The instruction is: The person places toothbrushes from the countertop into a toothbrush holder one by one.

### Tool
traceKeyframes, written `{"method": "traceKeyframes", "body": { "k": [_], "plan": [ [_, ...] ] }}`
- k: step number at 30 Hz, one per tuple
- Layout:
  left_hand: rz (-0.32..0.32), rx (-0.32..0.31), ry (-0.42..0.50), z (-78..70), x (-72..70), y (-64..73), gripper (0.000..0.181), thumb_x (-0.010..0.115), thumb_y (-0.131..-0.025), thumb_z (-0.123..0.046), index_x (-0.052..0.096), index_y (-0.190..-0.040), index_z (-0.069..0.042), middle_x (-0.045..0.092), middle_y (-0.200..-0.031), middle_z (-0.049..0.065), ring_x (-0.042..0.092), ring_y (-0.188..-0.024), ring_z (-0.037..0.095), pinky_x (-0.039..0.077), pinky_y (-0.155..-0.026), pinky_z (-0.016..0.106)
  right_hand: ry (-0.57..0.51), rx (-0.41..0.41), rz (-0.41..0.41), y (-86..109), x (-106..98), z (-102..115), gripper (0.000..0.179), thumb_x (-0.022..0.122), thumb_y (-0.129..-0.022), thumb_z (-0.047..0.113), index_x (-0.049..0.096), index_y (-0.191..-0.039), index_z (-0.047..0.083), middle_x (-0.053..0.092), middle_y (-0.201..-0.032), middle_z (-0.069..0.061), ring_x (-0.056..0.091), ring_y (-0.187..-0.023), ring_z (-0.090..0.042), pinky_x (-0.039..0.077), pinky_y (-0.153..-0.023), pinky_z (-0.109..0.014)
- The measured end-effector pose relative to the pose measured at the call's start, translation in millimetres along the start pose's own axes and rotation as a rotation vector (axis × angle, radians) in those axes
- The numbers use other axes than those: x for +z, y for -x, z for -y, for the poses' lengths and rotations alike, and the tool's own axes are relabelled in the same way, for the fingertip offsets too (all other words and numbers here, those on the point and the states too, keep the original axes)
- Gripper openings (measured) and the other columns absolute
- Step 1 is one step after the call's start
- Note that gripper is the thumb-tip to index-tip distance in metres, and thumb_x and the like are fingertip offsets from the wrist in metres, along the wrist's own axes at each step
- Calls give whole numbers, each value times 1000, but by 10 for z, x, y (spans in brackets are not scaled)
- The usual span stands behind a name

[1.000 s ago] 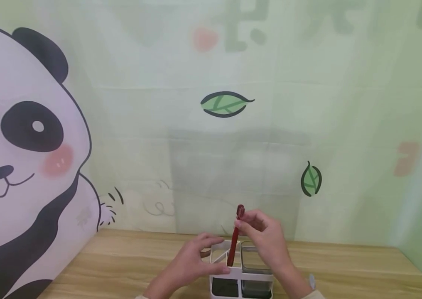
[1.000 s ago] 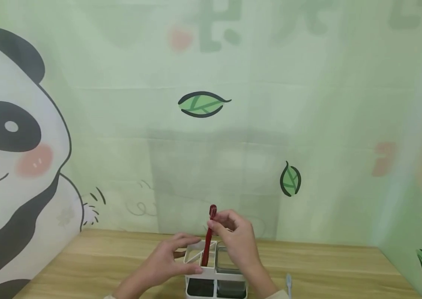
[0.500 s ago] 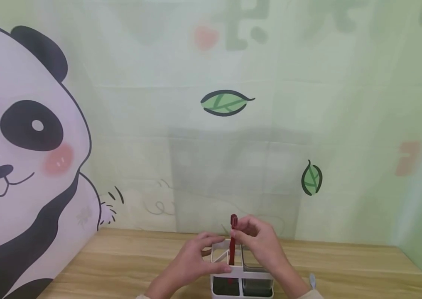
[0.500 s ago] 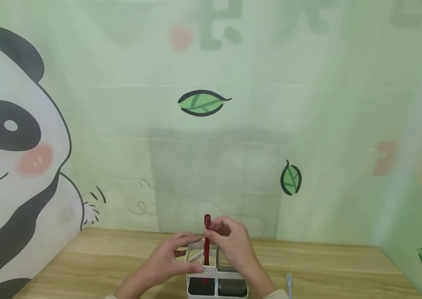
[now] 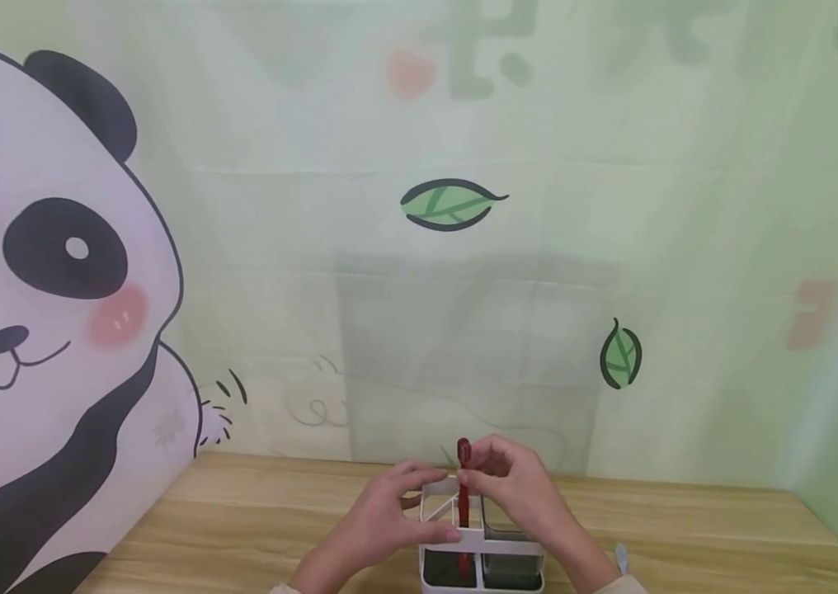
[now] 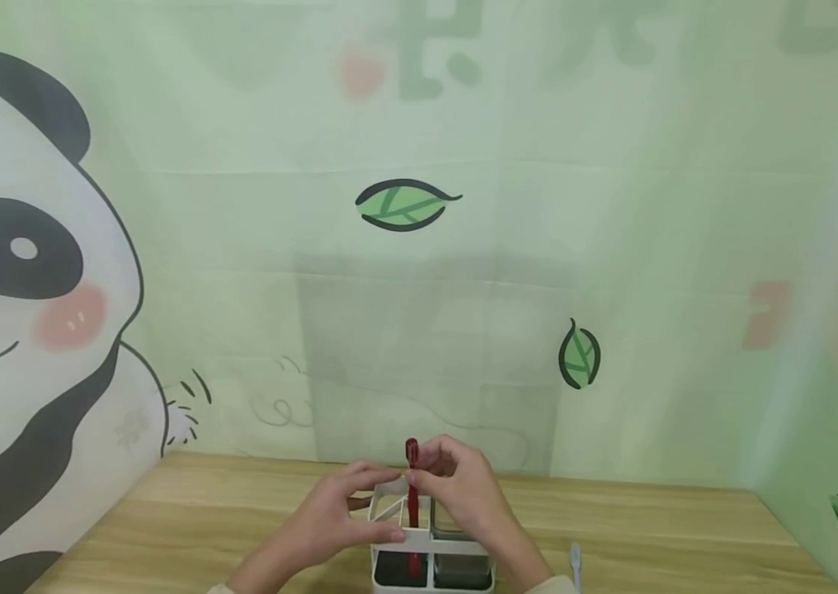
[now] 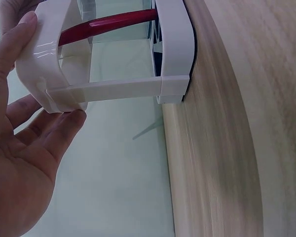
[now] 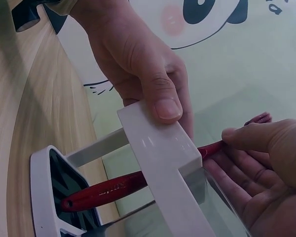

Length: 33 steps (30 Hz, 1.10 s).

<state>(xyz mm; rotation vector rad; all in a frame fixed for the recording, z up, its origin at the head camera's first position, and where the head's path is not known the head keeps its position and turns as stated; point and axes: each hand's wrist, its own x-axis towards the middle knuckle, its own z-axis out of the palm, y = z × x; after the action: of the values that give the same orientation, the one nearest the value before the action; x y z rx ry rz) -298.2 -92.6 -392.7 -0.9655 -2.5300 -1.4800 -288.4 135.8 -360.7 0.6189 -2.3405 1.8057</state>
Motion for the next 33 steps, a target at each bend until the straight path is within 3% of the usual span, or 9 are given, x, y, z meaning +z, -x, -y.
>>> {"method": "traceKeyframes", "body": {
  "k": [9, 23, 29, 33],
  "plan": [
    [-1, 7, 1, 12, 5, -7, 62, 90, -88, -33, 69, -139, -5, 65, -128, 5, 63, -120, 28, 61, -96, 39, 8, 3, 10, -4, -6, 0, 18, 79, -98, 11, 70, -108, -1, 74, -99, -7, 70, -90, -23, 61, -81, -28],
    [-11, 16, -17, 20, 9, -9, 62, 90, -87, -36, 70, -138, -8, 65, -128, 5, 62, -123, 29, 61, -96, 37, -45, -61, 34, 0, 31, -11, 20, 77, -98, 6, 69, -112, -6, 74, -105, -13, 73, -96, -26, 64, -86, -32],
    [-15, 27, -5, 10, 3, -10, 60, 91, -88, -33, 71, -138, -8, 65, -129, 10, 61, -124, 33, 61, -96, 42, -61, -70, 34, 4, 48, -12, 18, 77, -98, 5, 69, -112, -5, 75, -106, -15, 74, -98, -28, 64, -86, -33],
    [-16, 26, -3, 13, 12, -4, 60, 91, -87, -33, 71, -137, -8, 65, -129, 8, 61, -124, 32, 61, -97, 42, -48, -58, 37, 11, 23, -19, 22, 78, -98, 8, 70, -115, -4, 75, -108, -14, 74, -99, -26, 64, -86, -32]
  ]
}}
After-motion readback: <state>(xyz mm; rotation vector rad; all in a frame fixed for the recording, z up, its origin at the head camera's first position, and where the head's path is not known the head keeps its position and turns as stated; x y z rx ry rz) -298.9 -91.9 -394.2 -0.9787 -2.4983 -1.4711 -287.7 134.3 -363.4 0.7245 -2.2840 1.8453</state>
